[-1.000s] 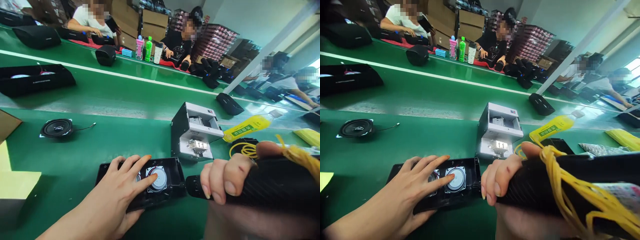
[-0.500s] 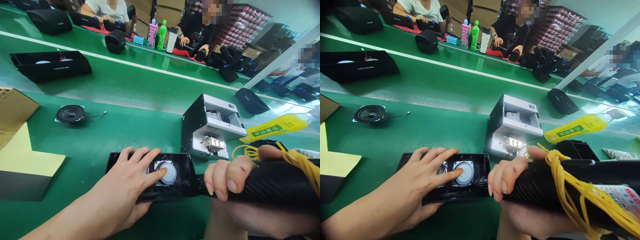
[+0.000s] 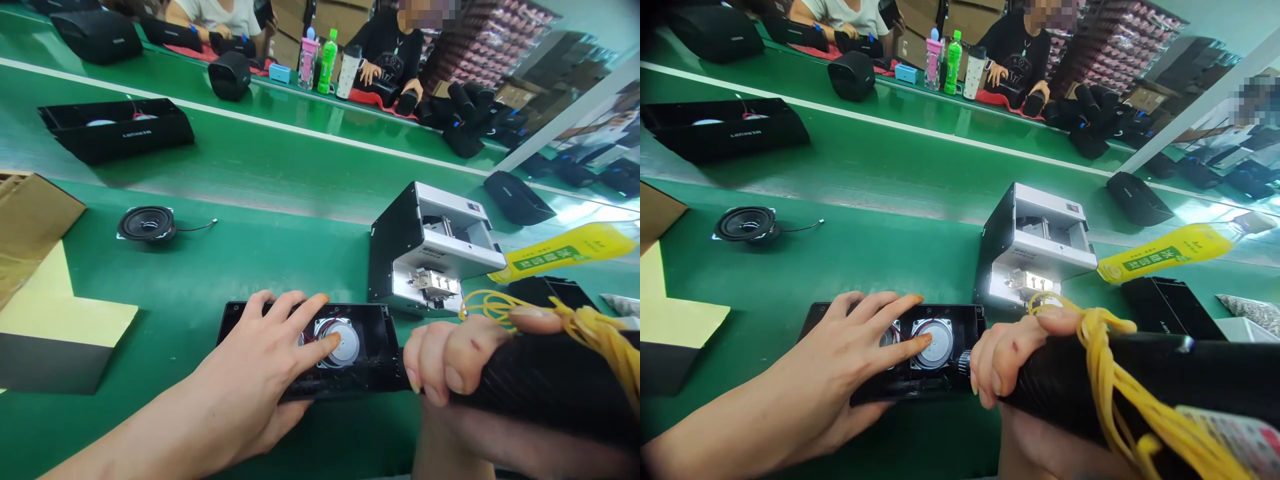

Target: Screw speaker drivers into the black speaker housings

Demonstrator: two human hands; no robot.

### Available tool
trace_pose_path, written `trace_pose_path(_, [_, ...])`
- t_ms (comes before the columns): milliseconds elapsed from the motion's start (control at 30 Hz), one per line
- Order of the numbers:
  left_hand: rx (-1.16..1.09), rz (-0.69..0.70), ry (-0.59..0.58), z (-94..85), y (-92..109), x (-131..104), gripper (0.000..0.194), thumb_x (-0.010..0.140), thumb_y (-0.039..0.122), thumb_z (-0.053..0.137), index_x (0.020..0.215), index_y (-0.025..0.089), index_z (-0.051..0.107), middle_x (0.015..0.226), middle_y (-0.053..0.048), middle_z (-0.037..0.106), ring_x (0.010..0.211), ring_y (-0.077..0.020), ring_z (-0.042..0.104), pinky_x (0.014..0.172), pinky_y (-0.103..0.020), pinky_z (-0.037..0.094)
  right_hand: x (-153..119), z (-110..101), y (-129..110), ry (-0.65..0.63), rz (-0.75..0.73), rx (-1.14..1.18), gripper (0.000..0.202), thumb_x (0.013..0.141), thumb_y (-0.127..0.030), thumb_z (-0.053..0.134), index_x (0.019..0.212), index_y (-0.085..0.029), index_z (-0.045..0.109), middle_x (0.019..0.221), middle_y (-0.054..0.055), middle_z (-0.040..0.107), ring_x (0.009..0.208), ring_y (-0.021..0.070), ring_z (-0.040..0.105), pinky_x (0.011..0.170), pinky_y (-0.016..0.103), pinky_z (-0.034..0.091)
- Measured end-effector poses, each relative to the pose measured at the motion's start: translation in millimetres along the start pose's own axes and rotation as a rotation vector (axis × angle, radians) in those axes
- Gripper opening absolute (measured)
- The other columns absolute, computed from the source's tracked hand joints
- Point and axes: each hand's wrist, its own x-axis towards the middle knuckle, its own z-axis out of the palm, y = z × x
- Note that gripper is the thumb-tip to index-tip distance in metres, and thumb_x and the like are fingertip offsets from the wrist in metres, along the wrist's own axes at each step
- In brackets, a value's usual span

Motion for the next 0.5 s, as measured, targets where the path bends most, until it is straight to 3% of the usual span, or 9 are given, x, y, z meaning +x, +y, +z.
trace_pose_path(167, [0.03, -0.024, 0.009, -1.9, 6.1, -0.4, 0.057, 0.082, 0.038, 0.074, 0.138, 0.035, 0.065, 0.16, -0.015, 0.05, 0.133, -0.0414, 0.053, 0.102, -0.065, 0.041, -7.2, 5.3, -3.6, -0.04, 0.03, 0.009, 0.044, 0.096, -0.068, 0.062, 0.112, -0.028, 0.074, 0.056, -0.007, 0.058, 0.03, 0.0122, 0.047, 0.03, 0.027, 0.045])
trace_pose_path(367, [0.035, -0.012, -0.005, -3.8, 6.1, 0.0, 0.059, 0.081, 0.038, 0.075, 0.139, 0.033, 0.064, 0.161, -0.016, 0.049, 0.132, -0.0426, 0.053, 0.099, -0.064, 0.042, -3.4, 8.2, -3.1, -0.186, 0.003, 0.075, 0.025, 0.108, -0.035, 0.053, 0.118, -0.027, 0.074, 0.057, -0.005, 0.062, 0.03, 0.0135, 0.049, 0.031, 0.027, 0.046])
trace_pose_path(500, [0.015, -0.015, -0.011, -2.6, 6.4, -0.7, 0.058, 0.083, 0.039, 0.073, 0.14, 0.033, 0.063, 0.162, -0.016, 0.048, 0.134, -0.0428, 0.052, 0.103, -0.066, 0.04, -2.5, 6.1, -6.6, -0.212, 0.038, 0.05, 0.033, 0.11, -0.044, 0.047, 0.117, -0.029, 0.076, 0.057, -0.003, 0.063, 0.033, 0.0165, 0.051, 0.038, 0.031, 0.047])
